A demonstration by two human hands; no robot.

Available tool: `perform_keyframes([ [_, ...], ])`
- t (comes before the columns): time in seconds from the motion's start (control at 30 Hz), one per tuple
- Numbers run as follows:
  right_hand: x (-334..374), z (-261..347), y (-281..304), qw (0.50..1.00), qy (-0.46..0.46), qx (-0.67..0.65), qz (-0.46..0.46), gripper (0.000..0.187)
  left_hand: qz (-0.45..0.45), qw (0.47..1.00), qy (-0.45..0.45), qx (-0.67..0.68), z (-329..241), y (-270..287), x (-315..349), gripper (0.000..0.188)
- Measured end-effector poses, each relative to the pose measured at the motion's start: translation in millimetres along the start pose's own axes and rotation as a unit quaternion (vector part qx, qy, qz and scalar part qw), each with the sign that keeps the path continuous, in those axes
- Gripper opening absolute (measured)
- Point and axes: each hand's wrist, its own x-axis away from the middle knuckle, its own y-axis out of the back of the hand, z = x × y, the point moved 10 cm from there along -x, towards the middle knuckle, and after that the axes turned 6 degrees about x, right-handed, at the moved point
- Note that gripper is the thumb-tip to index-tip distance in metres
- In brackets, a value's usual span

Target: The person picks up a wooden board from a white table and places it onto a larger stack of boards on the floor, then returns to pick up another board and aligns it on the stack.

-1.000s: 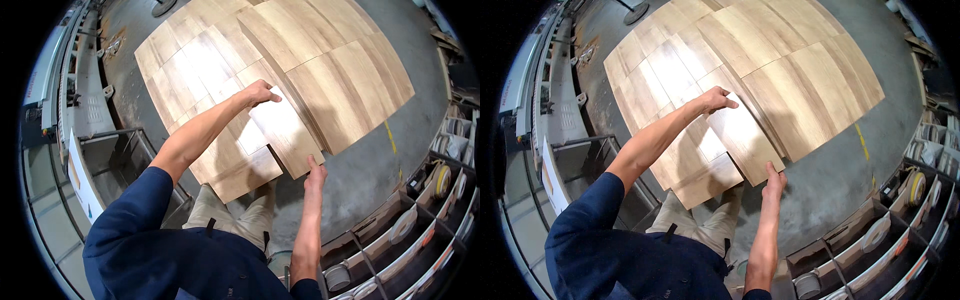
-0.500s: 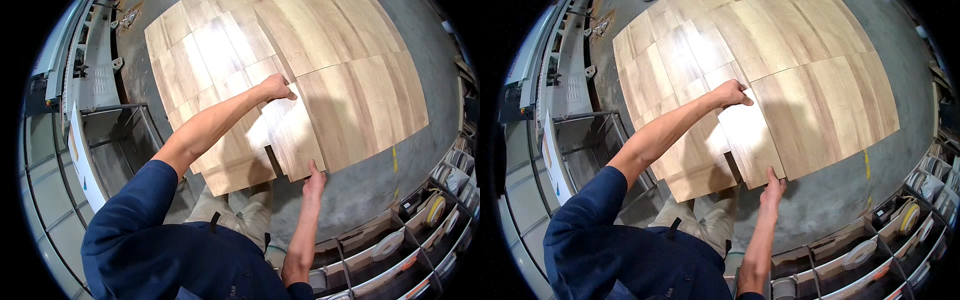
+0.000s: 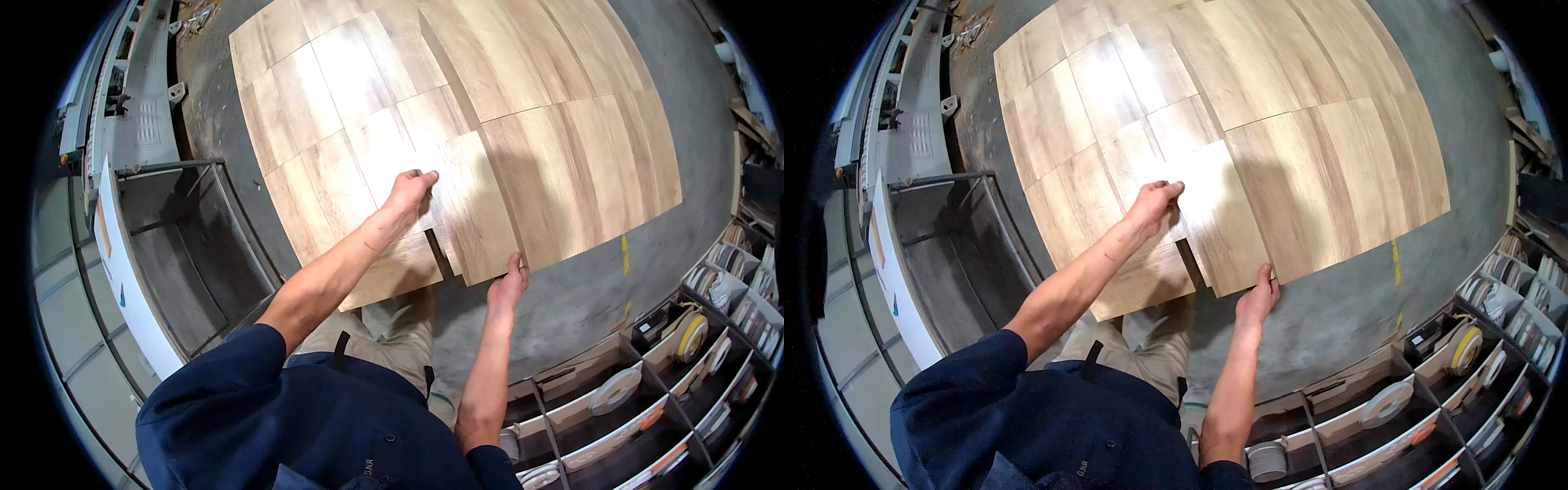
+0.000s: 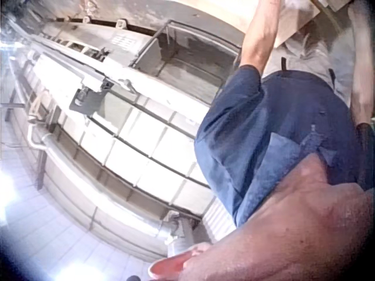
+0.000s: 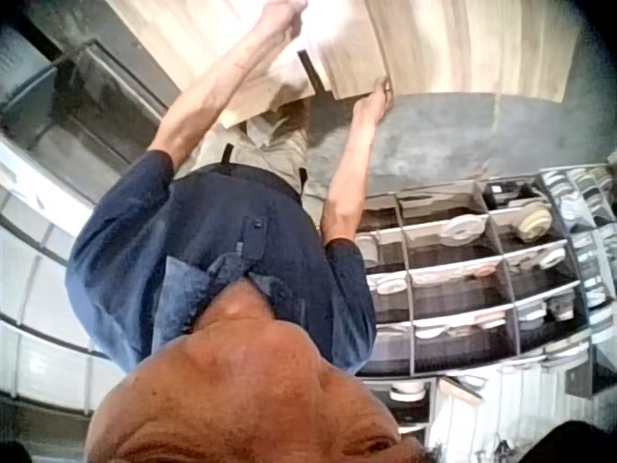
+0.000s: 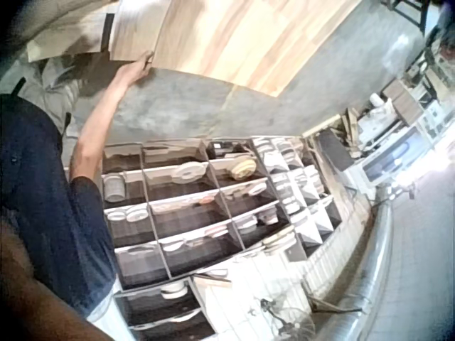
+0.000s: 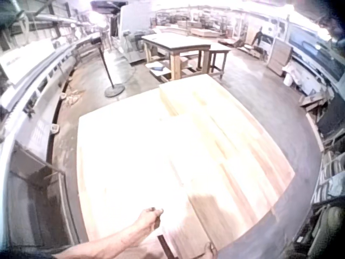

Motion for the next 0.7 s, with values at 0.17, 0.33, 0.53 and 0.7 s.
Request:
perform_keyframes([
  [0.17, -2, -1, -10, 0.999, 0.007, 0.013, 0.044, 0.044, -0.056, 0.998, -0.026, 0.002, 12, 1, -10, 0.015],
  [0.33, -2, -1, -15, 0.998, -0.007, 0.011, 0.06, 0.043, -0.06, 0.998, -0.021, -0.016, 22, 6, -19, 0.016],
  [0.53, 4, 6, -13, 0.998, -0.017, 0.054, 0.033, 0.044, -0.053, 0.998, -0.037, -0.027, 15, 5, -18, 0.015],
  [0.7, -4, 6, -14, 0.998, -0.022, 0.054, 0.041, 0.046, -0.067, 0.992, -0.052, -0.091, 4, 2, -16, 0.02],
])
